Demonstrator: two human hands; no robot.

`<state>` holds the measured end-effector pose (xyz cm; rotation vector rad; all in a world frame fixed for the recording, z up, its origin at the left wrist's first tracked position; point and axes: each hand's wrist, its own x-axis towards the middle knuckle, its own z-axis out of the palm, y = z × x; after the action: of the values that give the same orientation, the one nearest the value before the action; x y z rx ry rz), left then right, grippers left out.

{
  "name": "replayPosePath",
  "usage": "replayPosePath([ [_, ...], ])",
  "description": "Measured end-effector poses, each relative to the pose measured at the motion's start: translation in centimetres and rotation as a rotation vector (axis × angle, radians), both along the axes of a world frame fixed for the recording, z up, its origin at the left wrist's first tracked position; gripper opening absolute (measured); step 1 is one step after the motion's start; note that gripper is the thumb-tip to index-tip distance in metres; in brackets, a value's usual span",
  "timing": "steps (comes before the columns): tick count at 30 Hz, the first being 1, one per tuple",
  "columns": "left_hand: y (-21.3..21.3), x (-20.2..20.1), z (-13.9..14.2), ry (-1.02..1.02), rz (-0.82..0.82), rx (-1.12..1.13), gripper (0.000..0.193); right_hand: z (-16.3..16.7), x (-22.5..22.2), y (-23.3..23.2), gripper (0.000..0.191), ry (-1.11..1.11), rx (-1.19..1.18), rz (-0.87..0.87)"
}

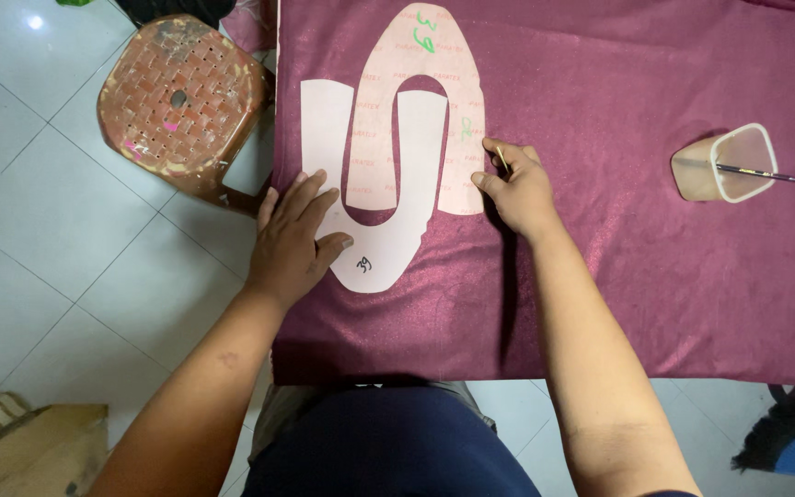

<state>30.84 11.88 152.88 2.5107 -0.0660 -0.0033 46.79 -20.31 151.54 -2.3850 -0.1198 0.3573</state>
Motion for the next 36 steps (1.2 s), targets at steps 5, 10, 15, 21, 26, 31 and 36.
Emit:
replayPosePath([
  [5,1.7,-1.9,8.3,-0.031,0.041,0.011,0.062,8.5,-2.5,3.2,0.057,-0.018,-0.058,-0.006],
  [10,0.7,-4.2,9.3,-0.057,-0.006,0.044,0.063,10.8,-6.3,1.7,0.036,-0.136,-0.112,-0.096],
  [15,0.3,-4.9,-1.2,0.106,-0.158,0.012,0.087,0.7,-15.8,2.3,0.026,-0.175,-0.025,0.093],
  [21,-1.5,-8.1,-8.9,0.182,-0.168,0.006,0.089,-3.8,-23.9,-2.9,0.037,-0.212,-0.312,0.075],
  [26,-5.7,-12.9,-10.2,0.129,-0.192,-0.035,0.095,-4.7,-31.8,-10.2,0.042,-0.202,-0.385,-0.007],
  [31,-7.0,-16.6,-9.3,0.172,-0.208,-0.061,0.101,-4.3,-38.8,-12.8,0.04,-0.186,-0.361,-0.071],
  [36,-7.0,-17.1,-14.1,0.345,-0.168,0.114,0.1,-12.2,-38.1,-12.0,0.022,-0.211,-0.274,-0.16],
])
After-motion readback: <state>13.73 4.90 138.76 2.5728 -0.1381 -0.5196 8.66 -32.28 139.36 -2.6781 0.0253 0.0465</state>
